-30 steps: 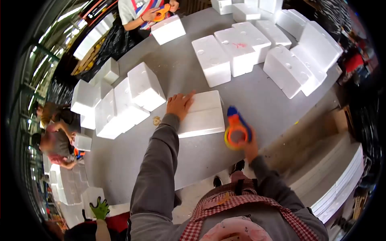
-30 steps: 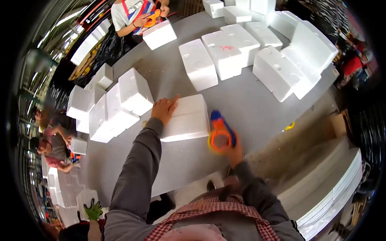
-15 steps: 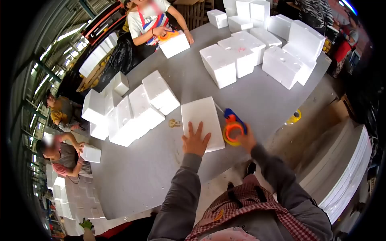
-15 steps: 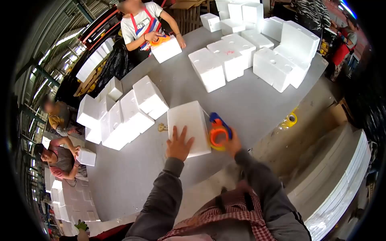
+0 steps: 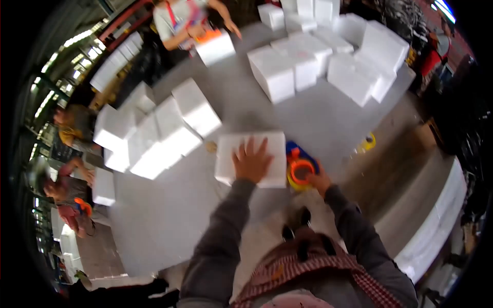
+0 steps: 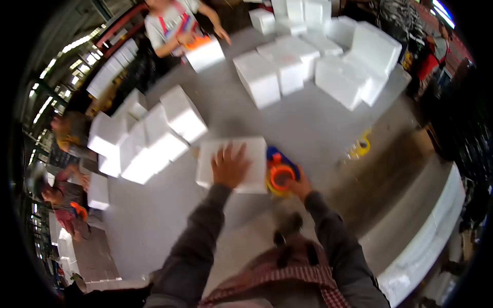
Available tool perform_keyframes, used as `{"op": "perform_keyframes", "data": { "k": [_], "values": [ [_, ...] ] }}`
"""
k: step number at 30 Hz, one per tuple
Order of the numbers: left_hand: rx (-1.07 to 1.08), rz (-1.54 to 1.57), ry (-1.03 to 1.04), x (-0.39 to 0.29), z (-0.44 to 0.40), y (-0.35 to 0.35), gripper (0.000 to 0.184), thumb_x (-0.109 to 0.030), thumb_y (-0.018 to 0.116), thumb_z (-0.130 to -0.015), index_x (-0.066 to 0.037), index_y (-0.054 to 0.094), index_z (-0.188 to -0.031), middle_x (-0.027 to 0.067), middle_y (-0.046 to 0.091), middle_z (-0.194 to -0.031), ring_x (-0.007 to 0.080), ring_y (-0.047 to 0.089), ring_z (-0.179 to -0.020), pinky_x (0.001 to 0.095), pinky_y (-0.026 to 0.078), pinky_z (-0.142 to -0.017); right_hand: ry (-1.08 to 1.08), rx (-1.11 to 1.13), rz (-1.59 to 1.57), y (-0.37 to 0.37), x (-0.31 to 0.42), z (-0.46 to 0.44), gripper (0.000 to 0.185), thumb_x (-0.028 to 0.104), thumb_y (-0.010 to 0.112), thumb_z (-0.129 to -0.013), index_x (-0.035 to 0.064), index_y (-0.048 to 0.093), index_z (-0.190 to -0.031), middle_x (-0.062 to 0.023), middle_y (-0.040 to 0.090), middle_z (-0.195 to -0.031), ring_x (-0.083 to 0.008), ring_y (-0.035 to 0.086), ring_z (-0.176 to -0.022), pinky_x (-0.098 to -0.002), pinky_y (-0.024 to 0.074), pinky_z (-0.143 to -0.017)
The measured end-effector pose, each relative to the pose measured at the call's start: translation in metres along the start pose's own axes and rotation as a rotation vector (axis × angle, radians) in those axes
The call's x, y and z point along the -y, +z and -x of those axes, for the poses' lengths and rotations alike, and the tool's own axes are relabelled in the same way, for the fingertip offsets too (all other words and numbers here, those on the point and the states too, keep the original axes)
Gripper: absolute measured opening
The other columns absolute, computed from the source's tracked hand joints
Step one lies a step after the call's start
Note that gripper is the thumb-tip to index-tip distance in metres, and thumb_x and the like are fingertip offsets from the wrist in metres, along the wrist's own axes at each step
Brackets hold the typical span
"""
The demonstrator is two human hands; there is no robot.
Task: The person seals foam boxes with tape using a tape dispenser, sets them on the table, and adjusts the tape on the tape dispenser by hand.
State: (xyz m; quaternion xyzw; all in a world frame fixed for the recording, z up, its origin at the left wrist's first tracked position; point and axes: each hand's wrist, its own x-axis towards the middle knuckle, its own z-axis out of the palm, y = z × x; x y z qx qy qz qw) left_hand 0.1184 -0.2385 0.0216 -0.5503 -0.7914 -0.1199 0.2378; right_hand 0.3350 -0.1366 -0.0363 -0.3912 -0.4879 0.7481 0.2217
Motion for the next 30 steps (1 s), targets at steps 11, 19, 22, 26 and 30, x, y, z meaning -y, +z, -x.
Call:
{"op": "perform_keyframes", "data": {
  "k": [11, 19, 22, 26, 30],
  "values": [
    [0.246, 0.071, -0.152, -0.006, 0.000, -0.008, 0.043, -0.044, 0.044, -0.086, -0.034, 0.040, -0.128, 0.0041, 0.030, -0.139, 0.0293, 0.025, -0.129, 0.0602, 0.016, -0.100, 0.005, 0.407, 0.234, -0.003, -0.008, 0.128, 0.072, 0.017, 0.069, -0.072, 0.0081, 0.030, -0.132, -0.0138, 0.047, -0.115, -0.0217, 0.048, -0.103, -0.0351, 0.0417, -0.085],
    [-0.316, 0.727, -0.427, 0.003, 0.041, -0.018, 0.036, -0.015, 0.047, -0.088, -0.005, 0.041, -0.121, 0.0112, 0.039, -0.128, 0.0265, 0.040, -0.116, 0.0403, 0.030, -0.098, -0.434, 0.639, 0.707, -0.006, 0.042, 0.069, 0.062, 0.006, 0.059, -0.067, 0.0147, 0.044, -0.126, -0.0189, 0.049, -0.101, -0.0335, 0.051, -0.089, -0.0368, 0.0417, -0.081],
    [-0.385, 0.934, -0.819, -0.038, 0.113, -0.023, 0.024, -0.015, 0.043, -0.091, -0.004, 0.043, -0.113, 0.0096, 0.049, -0.113, 0.0193, 0.043, -0.111, 0.0340, 0.036, -0.091, -0.295, 0.611, 0.701, -0.064, 0.066, 0.081, 0.066, 0.000, 0.057, -0.061, 0.0157, 0.046, -0.125, -0.0170, 0.046, -0.101, -0.0326, 0.048, -0.094, -0.0367, 0.0393, -0.085],
    [0.012, 1.865, -1.462, -0.080, 0.123, -0.021, 0.026, -0.020, 0.051, -0.090, -0.005, 0.042, -0.109, 0.0088, 0.053, -0.105, 0.0164, 0.052, -0.095, 0.0312, 0.043, -0.083, -0.302, 0.676, 0.876, -0.079, 0.076, 0.084, 0.067, -0.003, 0.057, -0.060, 0.0137, 0.047, -0.124, -0.0156, 0.046, -0.100, -0.0318, 0.047, -0.097, -0.0360, 0.0379, -0.087],
    [0.116, 1.941, -1.327, -0.099, 0.090, -0.034, 0.025, -0.022, 0.050, -0.090, -0.006, 0.041, -0.108, 0.0075, 0.056, -0.101, 0.0182, 0.058, -0.089, 0.0294, 0.049, -0.074, -0.312, 0.649, 0.815, -0.118, 0.087, 0.071, 0.067, -0.005, 0.055, -0.060, 0.0103, 0.046, -0.124, -0.0153, 0.048, -0.106, -0.0301, 0.049, -0.098, -0.0342, 0.0382, -0.088]
  ]
}}
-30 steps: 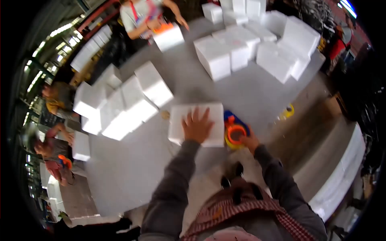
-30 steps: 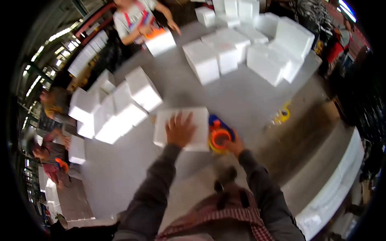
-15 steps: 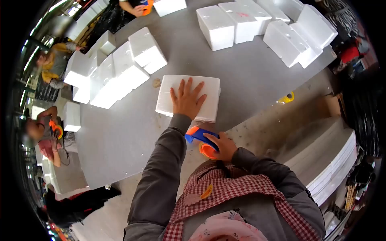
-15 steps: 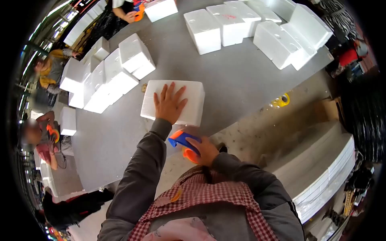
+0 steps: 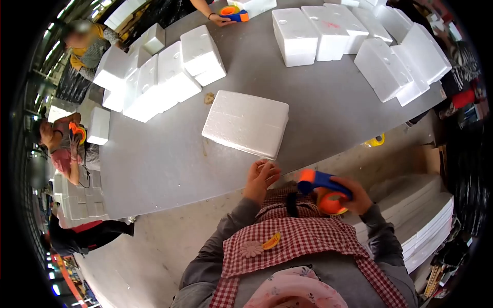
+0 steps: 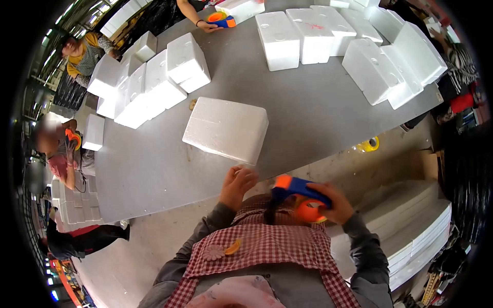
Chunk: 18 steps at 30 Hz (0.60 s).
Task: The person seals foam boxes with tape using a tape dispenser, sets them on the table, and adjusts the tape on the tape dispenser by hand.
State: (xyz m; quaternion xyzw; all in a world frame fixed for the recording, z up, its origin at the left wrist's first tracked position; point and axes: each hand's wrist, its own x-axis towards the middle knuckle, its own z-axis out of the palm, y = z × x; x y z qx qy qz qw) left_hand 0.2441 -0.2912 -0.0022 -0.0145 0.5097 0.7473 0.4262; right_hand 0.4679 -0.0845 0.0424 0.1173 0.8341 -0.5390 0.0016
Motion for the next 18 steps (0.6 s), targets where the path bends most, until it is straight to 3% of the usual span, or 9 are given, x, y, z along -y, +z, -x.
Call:
{"op": "perform_keyframes", "data": {
  "k": [4, 5, 6, 7, 9, 12, 15, 16, 18],
  "values": [
    [-0.051, -0.279, 0.155, 0.017, -0.010, 0.006, 0.027, -0.018, 0.050, -0.089, -0.002, 0.040, -0.108, 0.0112, 0.059, -0.097, 0.0212, 0.060, -0.087, 0.0316, 0.049, -0.075, -0.034, -0.216, -0.113, -0.020, -0.002, 0.001, 0.066, -0.009, 0.052, -0.062, 0.0071, 0.044, -0.125, -0.0131, 0.051, -0.112, -0.0247, 0.052, -0.099, -0.0310, 0.0390, -0.087],
    [-0.074, -0.490, 0.270, 0.017, -0.009, 0.010, 0.031, -0.019, 0.054, -0.087, -0.001, 0.039, -0.107, 0.0133, 0.060, -0.097, 0.0217, 0.061, -0.083, 0.0323, 0.050, -0.072, -0.056, -0.234, -0.131, -0.022, 0.001, -0.003, 0.065, -0.010, 0.051, -0.064, 0.0062, 0.043, -0.126, -0.0098, 0.051, -0.112, -0.0176, 0.052, -0.093, -0.0273, 0.0405, -0.082],
    [-0.101, -0.704, 0.380, 0.018, -0.008, 0.013, 0.036, -0.019, 0.058, -0.085, 0.001, 0.037, -0.106, 0.0153, 0.061, -0.096, 0.0222, 0.062, -0.080, 0.0330, 0.051, -0.069, -0.061, -0.232, -0.134, -0.022, 0.003, -0.007, 0.065, -0.010, 0.051, -0.064, 0.0062, 0.043, -0.126, -0.0098, 0.051, -0.112, -0.0176, 0.052, -0.093, -0.0273, 0.0405, -0.082],
    [-0.107, -0.709, 0.379, 0.019, -0.008, 0.018, 0.036, -0.019, 0.058, -0.085, 0.001, 0.037, -0.106, 0.0153, 0.061, -0.096, 0.0222, 0.062, -0.080, 0.0330, 0.051, -0.069, 0.001, -0.262, -0.234, -0.020, 0.006, -0.012, 0.064, -0.010, 0.051, -0.065, 0.0061, 0.042, -0.127, -0.0079, 0.051, -0.109, -0.0149, 0.051, -0.089, -0.0254, 0.0408, -0.079],
    [-0.192, -1.343, 0.252, 0.004, -0.003, 0.042, 0.038, -0.017, 0.061, -0.081, 0.002, 0.038, -0.106, 0.0196, 0.059, -0.101, 0.0295, 0.061, -0.080, 0.0362, 0.049, -0.071, 0.066, -0.286, -0.344, -0.014, 0.010, -0.022, 0.064, -0.009, 0.051, -0.066, 0.0060, 0.041, -0.127, -0.0061, 0.051, -0.107, -0.0122, 0.050, -0.086, -0.0236, 0.0412, -0.076],
    [-0.175, -1.248, 0.420, 0.017, -0.006, 0.035, 0.035, -0.016, 0.061, -0.080, 0.000, 0.041, -0.105, 0.0180, 0.059, -0.103, 0.0359, 0.059, -0.082, 0.0389, 0.048, -0.071, 0.045, -0.312, -0.404, -0.003, 0.013, -0.033, 0.064, -0.009, 0.051, -0.067, 0.0066, 0.040, -0.128, -0.0030, 0.050, -0.101, -0.0083, 0.046, -0.080, -0.0210, 0.0406, -0.071],
    [-0.148, -1.058, 0.363, 0.013, 0.004, 0.025, 0.032, -0.014, 0.060, -0.080, -0.003, 0.043, -0.105, 0.0147, 0.060, -0.101, 0.0349, 0.058, -0.084, 0.0387, 0.047, -0.072, 0.012, -0.343, -0.511, 0.010, 0.008, -0.034, 0.065, -0.009, 0.050, -0.067, 0.0077, 0.040, -0.129, -0.0019, 0.049, -0.097, -0.0084, 0.045, -0.078, -0.0213, 0.0399, -0.071],
    [-0.141, -1.068, 0.354, 0.009, 0.006, 0.019, 0.032, -0.014, 0.060, -0.080, -0.003, 0.043, -0.105, 0.0147, 0.060, -0.101, 0.0349, 0.058, -0.084, 0.0387, 0.047, -0.072, 0.008, -0.352, -0.525, 0.014, 0.004, -0.033, 0.065, -0.009, 0.049, -0.066, 0.0078, 0.040, -0.129, -0.0019, 0.049, -0.097, -0.0083, 0.045, -0.078, -0.0214, 0.0398, -0.071],
    [-0.117, -1.385, 0.592, -0.006, 0.006, 0.011, 0.035, -0.011, 0.060, -0.079, -0.004, 0.044, -0.109, 0.0135, 0.060, -0.099, 0.0324, 0.057, -0.086, 0.0388, 0.046, -0.071, 0.012, -0.377, -0.548, 0.019, 0.001, -0.033, 0.066, -0.009, 0.049, -0.066, 0.0079, 0.040, -0.129, -0.0019, 0.049, -0.097, -0.0083, 0.045, -0.077, -0.0215, 0.0396, -0.071]
  ]
}}
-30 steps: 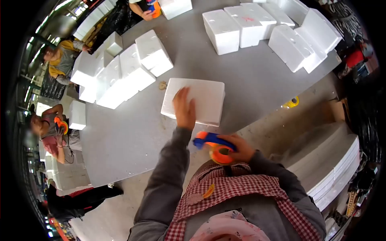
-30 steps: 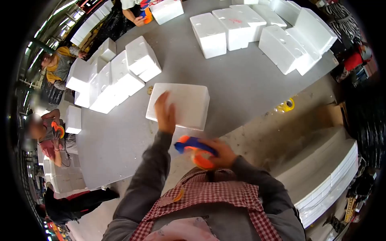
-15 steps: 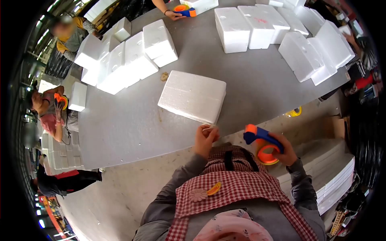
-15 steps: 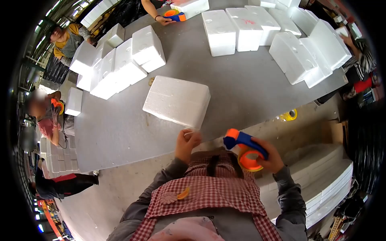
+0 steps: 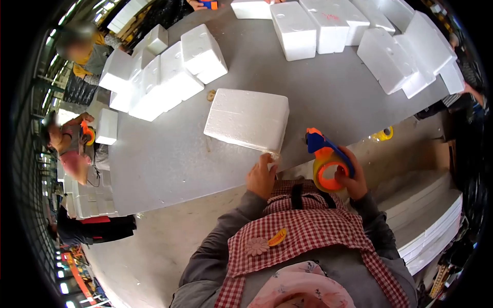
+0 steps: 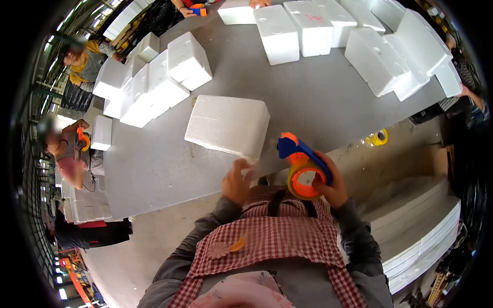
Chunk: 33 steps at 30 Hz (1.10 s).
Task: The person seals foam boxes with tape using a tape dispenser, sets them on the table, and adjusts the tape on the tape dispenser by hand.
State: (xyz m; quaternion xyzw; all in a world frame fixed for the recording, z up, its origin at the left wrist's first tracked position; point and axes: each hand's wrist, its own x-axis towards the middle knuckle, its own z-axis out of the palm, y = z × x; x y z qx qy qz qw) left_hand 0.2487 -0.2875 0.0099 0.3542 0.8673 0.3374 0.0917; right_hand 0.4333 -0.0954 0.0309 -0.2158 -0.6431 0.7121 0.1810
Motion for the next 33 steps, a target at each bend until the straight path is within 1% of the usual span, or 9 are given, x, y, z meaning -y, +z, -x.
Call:
{"op": "perform_keyframes", "data": {
  "k": [6, 12, 14, 16, 18, 24, 29, 32, 33],
  "values": [
    [0.169, -0.350, 0.470, -0.011, -0.029, -0.019, 0.045, 0.000, 0.055, -0.071, -0.004, 0.044, -0.115, 0.0113, 0.053, -0.085, 0.0299, 0.056, -0.078, 0.0360, 0.046, -0.067, 0.028, -0.136, -0.186, 0.011, -0.006, -0.011, 0.067, -0.010, 0.049, -0.064, 0.0074, 0.041, -0.128, -0.0009, 0.049, -0.096, -0.0087, 0.044, -0.076, -0.0209, 0.0392, -0.070],
    [0.223, -0.721, 0.592, -0.033, -0.033, -0.027, 0.005, -0.011, 0.054, -0.071, -0.006, 0.055, -0.071, 0.0070, 0.053, -0.086, 0.0233, 0.052, -0.089, 0.0341, 0.046, -0.065, -0.002, -0.214, -0.305, 0.016, -0.020, -0.005, 0.069, -0.009, 0.050, -0.064, 0.0103, 0.041, -0.129, 0.0003, 0.048, -0.094, -0.0086, 0.044, -0.076, -0.0201, 0.0389, -0.071],
    [0.354, -0.879, 0.596, -0.043, -0.041, -0.027, 0.005, -0.012, 0.054, -0.068, -0.007, 0.055, -0.067, 0.0073, 0.054, -0.093, 0.0237, 0.047, -0.103, 0.0360, 0.044, -0.078, 0.021, -0.277, -0.375, 0.017, -0.029, 0.001, 0.068, -0.009, 0.050, -0.065, 0.0118, 0.041, -0.129, 0.0008, 0.048, -0.093, -0.0085, 0.044, -0.075, -0.0198, 0.0386, -0.070],
    [0.297, -0.755, 1.071, -0.044, -0.061, -0.029, 0.010, -0.012, 0.053, -0.069, -0.006, 0.059, -0.065, 0.0072, 0.054, -0.099, 0.0235, 0.046, -0.104, 0.0399, 0.034, -0.095, 0.025, -0.281, -0.435, 0.018, -0.041, 0.002, 0.067, -0.010, 0.050, -0.066, 0.0124, 0.042, -0.129, 0.0009, 0.048, -0.093, -0.0083, 0.044, -0.076, -0.0197, 0.0386, -0.070],
    [0.453, -0.873, 1.174, -0.048, -0.085, -0.024, 0.010, -0.016, 0.054, -0.072, -0.009, 0.061, -0.072, 0.0068, 0.059, -0.098, 0.0226, 0.049, -0.104, 0.0462, 0.023, -0.102, 0.013, -0.313, -0.490, 0.021, -0.048, 0.003, 0.067, -0.010, 0.050, -0.067, 0.0117, 0.041, -0.129, 0.0006, 0.048, -0.096, -0.0078, 0.044, -0.077, -0.0192, 0.0387, -0.071],
    [0.715, -0.963, 1.031, -0.052, -0.131, 0.001, 0.012, -0.019, 0.052, -0.078, -0.018, 0.061, -0.085, 0.0027, 0.062, -0.070, 0.0237, 0.060, -0.076, 0.0546, 0.031, -0.091, -0.081, -0.381, -0.659, 0.037, -0.058, 0.012, 0.067, -0.010, 0.051, -0.068, 0.0105, 0.037, -0.131, -0.0002, 0.048, -0.108, -0.0096, 0.046, -0.091, -0.0212, 0.0396, -0.080],
    [0.597, -0.882, 0.744, -0.066, -0.152, 0.020, 0.027, -0.014, 0.058, -0.068, -0.017, 0.058, -0.094, 0.0072, 0.055, -0.099, 0.0304, 0.058, -0.078, 0.0389, 0.044, -0.081, -0.082, -0.308, -0.617, 0.048, -0.062, 0.020, 0.066, -0.008, 0.051, -0.070, 0.0113, 0.037, -0.131, -0.0015, 0.047, -0.110, -0.0115, 0.045, -0.098, -0.0235, 0.0386, -0.084],
    [0.526, -0.841, 0.953, -0.027, -0.185, 0.045, 0.041, -0.012, 0.059, -0.063, -0.016, 0.054, -0.103, 0.0089, 0.055, -0.102, 0.0305, 0.057, -0.086, 0.0394, 0.044, -0.082, -0.079, -0.293, -0.594, 0.050, -0.062, 0.027, 0.065, -0.007, 0.051, -0.070, 0.0112, 0.038, -0.131, -0.0024, 0.048, -0.109, -0.0121, 0.045, -0.097, -0.0236, 0.0386, -0.084],
    [0.741, -1.011, 0.707, -0.036, -0.192, 0.050, 0.047, -0.012, 0.060, -0.063, -0.015, 0.050, -0.108, 0.0101, 0.054, -0.107, 0.0293, 0.054, -0.099, 0.0407, 0.042, -0.086, -0.077, -0.308, -0.582, 0.050, -0.064, 0.028, 0.065, -0.007, 0.052, -0.069, 0.0105, 0.038, -0.130, -0.0031, 0.047, -0.110, -0.0123, 0.045, -0.096, -0.0237, 0.0385, -0.084]
  ]
}}
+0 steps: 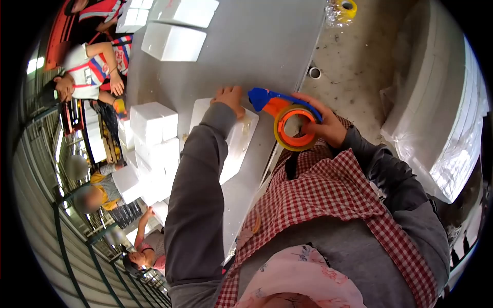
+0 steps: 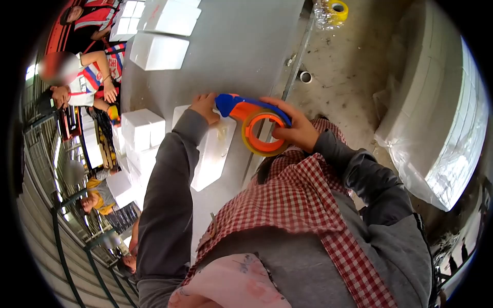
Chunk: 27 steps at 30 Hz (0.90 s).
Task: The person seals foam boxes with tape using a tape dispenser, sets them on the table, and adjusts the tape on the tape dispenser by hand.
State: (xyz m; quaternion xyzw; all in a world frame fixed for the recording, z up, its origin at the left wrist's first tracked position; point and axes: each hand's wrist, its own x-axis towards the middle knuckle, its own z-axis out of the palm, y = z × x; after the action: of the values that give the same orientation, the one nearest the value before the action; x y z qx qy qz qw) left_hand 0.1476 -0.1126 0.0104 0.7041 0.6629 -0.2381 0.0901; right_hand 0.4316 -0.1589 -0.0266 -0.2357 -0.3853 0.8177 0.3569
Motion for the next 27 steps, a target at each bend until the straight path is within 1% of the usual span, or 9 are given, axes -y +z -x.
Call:
{"op": "perform_keyframes", "data": {
  "k": [3, 4, 7, 9, 13, 16, 20, 23, 27],
  "values": [
    [0.409, 0.102, -0.154, 0.015, -0.032, -0.007, 0.042, -0.012, 0.057, -0.069, -0.014, 0.049, -0.110, 0.0092, 0.050, -0.119, 0.0289, 0.051, -0.104, 0.0412, 0.040, -0.088, -0.001, -0.031, 0.030, -0.002, 0.003, 0.003, 0.065, -0.008, 0.052, -0.068, 0.0105, 0.039, -0.130, -0.0038, 0.047, -0.110, -0.0128, 0.046, -0.095, -0.0240, 0.0384, -0.084],
    [0.404, 0.104, -0.156, 0.021, -0.034, -0.006, 0.042, -0.012, 0.057, -0.069, -0.014, 0.049, -0.110, 0.0092, 0.050, -0.119, 0.0289, 0.051, -0.104, 0.0412, 0.040, -0.088, -0.004, -0.028, 0.034, -0.002, 0.004, 0.002, 0.065, -0.008, 0.052, -0.068, 0.0105, 0.039, -0.130, -0.0038, 0.047, -0.110, -0.0128, 0.046, -0.095, -0.0240, 0.0384, -0.084],
    [0.213, 0.121, -0.164, 0.028, -0.024, -0.020, 0.053, -0.002, 0.061, -0.067, -0.010, 0.047, -0.117, 0.0113, 0.051, -0.120, 0.0287, 0.051, -0.104, 0.0379, 0.043, -0.085, -0.062, -0.080, 0.075, -0.002, 0.008, 0.001, 0.066, -0.008, 0.052, -0.068, 0.0102, 0.039, -0.130, -0.0033, 0.047, -0.109, -0.0127, 0.046, -0.094, -0.0237, 0.0384, -0.084],
    [-0.178, 0.810, 0.277, 0.031, 0.001, -0.029, 0.050, 0.003, 0.062, -0.070, -0.009, 0.048, -0.116, 0.0077, 0.058, -0.109, 0.0217, 0.057, -0.093, 0.0344, 0.046, -0.076, -0.066, -0.100, 0.117, -0.003, 0.015, 0.001, 0.065, -0.009, 0.051, -0.068, 0.0095, 0.039, -0.129, -0.0027, 0.048, -0.108, -0.0126, 0.047, -0.094, -0.0230, 0.0380, -0.084],
    [-0.212, 1.154, 0.189, -0.024, 0.047, -0.073, 0.042, 0.002, 0.065, -0.071, -0.007, 0.053, -0.110, 0.0047, 0.061, -0.099, 0.0143, 0.058, -0.081, 0.0295, 0.047, -0.071, -0.034, -0.028, 0.052, 0.000, 0.024, -0.003, 0.065, -0.010, 0.050, -0.069, 0.0089, 0.038, -0.130, -0.0024, 0.048, -0.109, -0.0125, 0.047, -0.096, -0.0228, 0.0374, -0.086],
    [-0.417, 1.359, 0.250, -0.026, 0.043, -0.051, 0.015, 0.004, 0.059, -0.078, 0.000, 0.058, -0.092, 0.0105, 0.060, -0.099, 0.0125, 0.059, -0.065, 0.0212, 0.048, -0.057, 0.052, -0.060, -0.035, 0.012, 0.042, -0.017, 0.066, -0.011, 0.050, -0.070, 0.0083, 0.037, -0.131, -0.0028, 0.049, -0.114, -0.0121, 0.046, -0.103, -0.0239, 0.0371, -0.089],
    [-0.410, 1.598, 0.205, -0.010, 0.048, -0.073, 0.010, 0.007, 0.054, -0.081, -0.001, 0.056, -0.087, 0.0125, 0.060, -0.096, 0.0174, 0.062, -0.076, 0.0239, 0.051, -0.065, -0.020, 0.082, 0.169, 0.007, 0.069, -0.043, 0.064, -0.009, 0.048, -0.071, 0.0075, 0.037, -0.131, -0.0037, 0.047, -0.120, -0.0133, 0.044, -0.109, -0.0248, 0.0359, -0.092],
    [-0.323, 1.389, 0.293, 0.062, 0.030, -0.072, 0.004, 0.003, 0.052, -0.083, -0.001, 0.054, -0.084, 0.0138, 0.060, -0.096, 0.0210, 0.061, -0.088, 0.0287, 0.049, -0.078, 0.041, 0.215, 0.072, -0.032, 0.082, -0.084, 0.064, -0.008, 0.046, -0.069, 0.0076, 0.039, -0.130, -0.0046, 0.046, -0.122, -0.0142, 0.043, -0.111, -0.0260, 0.0346, -0.095],
    [-0.259, 1.430, 0.177, 0.118, -0.001, -0.075, 0.006, 0.004, 0.049, -0.084, -0.001, 0.052, -0.085, 0.0136, 0.061, -0.094, 0.0180, 0.060, -0.086, 0.0287, 0.048, -0.079, 0.129, 0.119, 0.329, -0.050, 0.105, -0.106, 0.063, -0.006, 0.046, -0.066, 0.0072, 0.042, -0.128, -0.0056, 0.047, -0.121, -0.0163, 0.043, -0.113, -0.0291, 0.0321, -0.098]
  ]
}}
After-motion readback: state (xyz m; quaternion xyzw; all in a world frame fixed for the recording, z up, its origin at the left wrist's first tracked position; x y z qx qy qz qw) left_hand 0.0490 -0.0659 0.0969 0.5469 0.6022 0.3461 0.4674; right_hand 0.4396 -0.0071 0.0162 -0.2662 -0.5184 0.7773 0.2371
